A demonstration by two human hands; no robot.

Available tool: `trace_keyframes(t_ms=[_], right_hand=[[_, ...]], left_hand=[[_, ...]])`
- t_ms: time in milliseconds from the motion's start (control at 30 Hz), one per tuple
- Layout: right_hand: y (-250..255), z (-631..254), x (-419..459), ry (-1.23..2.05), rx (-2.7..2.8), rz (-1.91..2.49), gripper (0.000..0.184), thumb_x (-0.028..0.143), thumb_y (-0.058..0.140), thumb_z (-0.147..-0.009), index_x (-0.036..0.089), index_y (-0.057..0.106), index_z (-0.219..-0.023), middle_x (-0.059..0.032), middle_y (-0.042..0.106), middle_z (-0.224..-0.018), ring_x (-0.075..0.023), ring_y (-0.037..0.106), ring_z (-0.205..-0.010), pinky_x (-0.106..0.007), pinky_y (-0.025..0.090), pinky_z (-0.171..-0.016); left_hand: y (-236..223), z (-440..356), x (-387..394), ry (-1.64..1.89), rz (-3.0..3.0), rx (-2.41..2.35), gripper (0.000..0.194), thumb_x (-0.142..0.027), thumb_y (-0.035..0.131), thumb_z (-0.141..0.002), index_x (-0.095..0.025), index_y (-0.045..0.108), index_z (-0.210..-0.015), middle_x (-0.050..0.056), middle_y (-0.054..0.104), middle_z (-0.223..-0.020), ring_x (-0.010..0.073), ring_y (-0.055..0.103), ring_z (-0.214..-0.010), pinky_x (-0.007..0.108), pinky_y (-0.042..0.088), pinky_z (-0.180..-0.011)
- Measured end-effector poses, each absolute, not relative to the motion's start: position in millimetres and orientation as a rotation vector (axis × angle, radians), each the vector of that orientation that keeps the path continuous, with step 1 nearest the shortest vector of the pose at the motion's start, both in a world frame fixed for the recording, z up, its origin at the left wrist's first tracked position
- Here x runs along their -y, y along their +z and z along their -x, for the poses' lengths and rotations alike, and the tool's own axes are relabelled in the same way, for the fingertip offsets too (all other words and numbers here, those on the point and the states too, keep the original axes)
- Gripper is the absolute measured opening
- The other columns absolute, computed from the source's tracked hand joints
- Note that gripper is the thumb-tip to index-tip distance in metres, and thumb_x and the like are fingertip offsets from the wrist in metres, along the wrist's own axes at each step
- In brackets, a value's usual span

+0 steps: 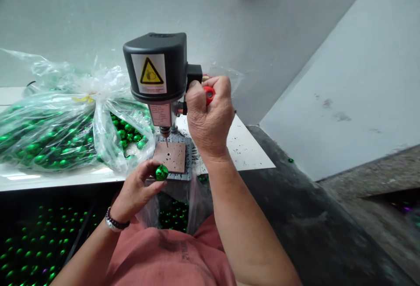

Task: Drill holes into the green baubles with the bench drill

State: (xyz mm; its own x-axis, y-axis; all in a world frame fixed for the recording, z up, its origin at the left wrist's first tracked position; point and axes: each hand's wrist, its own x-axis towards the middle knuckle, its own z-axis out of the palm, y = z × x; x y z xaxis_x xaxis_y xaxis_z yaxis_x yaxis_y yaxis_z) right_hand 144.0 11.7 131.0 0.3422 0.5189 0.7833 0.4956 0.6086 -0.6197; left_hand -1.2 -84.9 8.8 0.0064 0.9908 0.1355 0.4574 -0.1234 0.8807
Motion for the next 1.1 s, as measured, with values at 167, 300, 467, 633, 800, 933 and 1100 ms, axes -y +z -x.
trace_keyframes(t_ms=[167, 300, 467, 633, 800, 933, 1100], right_hand=[[128.5, -144.7, -9.9, 0.014, 1.294, 0.984, 0.021, 0.034, 0.046, -0.081, 0.019, 0.038, -0.069, 0.003, 0.051, -0.071, -0.0058, 0.05, -0.064, -0.023, 0.045, -0.062], [128.3, -144.0, -8.3, 0.018, 1.27, 1.024, 0.018, 0.032, 0.048, -0.08, 0.019, 0.039, -0.07, 0.0045, 0.045, -0.063, -0.0045, 0.042, -0.055, -0.021, 0.04, -0.055], [127.2, -143.7, -8.2, 0.002, 1.256, 0.991, 0.017, 0.031, 0.049, -0.078, 0.019, 0.041, -0.069, 0.0052, 0.043, -0.06, -0.0043, 0.039, -0.051, -0.02, 0.038, -0.05], [125.5, -143.5, -8.0, -0.015, 1.262, 0.989, 0.016, 0.03, 0.05, -0.078, 0.019, 0.043, -0.069, 0.0047, 0.044, -0.061, -0.0045, 0.039, -0.052, -0.021, 0.038, -0.05], [124.6, -145.4, -7.2, -0.028, 1.279, 0.997, 0.017, 0.032, 0.05, -0.078, 0.019, 0.043, -0.07, 0.0044, 0.045, -0.063, -0.0049, 0.04, -0.054, -0.021, 0.039, -0.053], [125.0, -146.4, -6.6, -0.027, 1.281, 1.026, 0.017, 0.033, 0.049, -0.078, 0.02, 0.043, -0.069, 0.0042, 0.044, -0.061, -0.0053, 0.041, -0.054, -0.021, 0.038, -0.052], [124.9, -144.9, -7.1, -0.052, 1.265, 1.008, 0.017, 0.032, 0.049, -0.078, 0.02, 0.042, -0.069, 0.0037, 0.046, -0.063, -0.0058, 0.042, -0.054, -0.021, 0.039, -0.052]], left_hand=[[15.5, 0.4, 90.0, 1.009, -1.639, -1.511, 0.032, -0.023, 0.062, -0.071, -0.021, 0.055, -0.102, 0.005, 0.062, -0.1, 0.0169, 0.058, -0.091, 0.033, 0.046, -0.086], [13.3, 1.7, 93.3, 0.987, -1.642, -1.518, 0.034, -0.024, 0.062, -0.071, -0.021, 0.055, -0.105, 0.005, 0.062, -0.102, 0.017, 0.058, -0.091, 0.033, 0.046, -0.087], [13.2, 8.6, 95.5, 1.037, -1.79, -1.558, 0.045, -0.029, 0.065, -0.07, -0.022, 0.053, -0.113, 0.008, 0.058, -0.113, 0.0193, 0.056, -0.1, 0.035, 0.044, -0.091], [23.1, 33.0, 51.9, 1.137, -1.877, -1.88, 0.031, -0.024, 0.049, -0.08, -0.017, 0.058, -0.109, 0.009, 0.061, -0.109, 0.0193, 0.057, -0.099, 0.034, 0.044, -0.091], [13.8, 66.1, -18.3, 0.661, -1.837, -2.33, 0.039, -0.014, 0.046, -0.074, -0.005, 0.057, -0.111, 0.02, 0.057, -0.115, 0.0281, 0.049, -0.114, 0.037, 0.036, -0.099], [-4.2, 76.9, -41.0, 0.377, -1.885, -2.229, 0.044, -0.031, 0.055, -0.072, -0.013, 0.057, -0.112, 0.017, 0.052, -0.122, 0.0315, 0.045, -0.119, 0.043, 0.033, -0.1], [-13.5, 83.0, -43.4, 0.407, -1.789, -2.174, 0.057, -0.038, 0.063, -0.064, -0.012, 0.057, -0.114, 0.019, 0.048, -0.12, 0.0305, 0.047, -0.116, 0.035, 0.036, -0.098]])
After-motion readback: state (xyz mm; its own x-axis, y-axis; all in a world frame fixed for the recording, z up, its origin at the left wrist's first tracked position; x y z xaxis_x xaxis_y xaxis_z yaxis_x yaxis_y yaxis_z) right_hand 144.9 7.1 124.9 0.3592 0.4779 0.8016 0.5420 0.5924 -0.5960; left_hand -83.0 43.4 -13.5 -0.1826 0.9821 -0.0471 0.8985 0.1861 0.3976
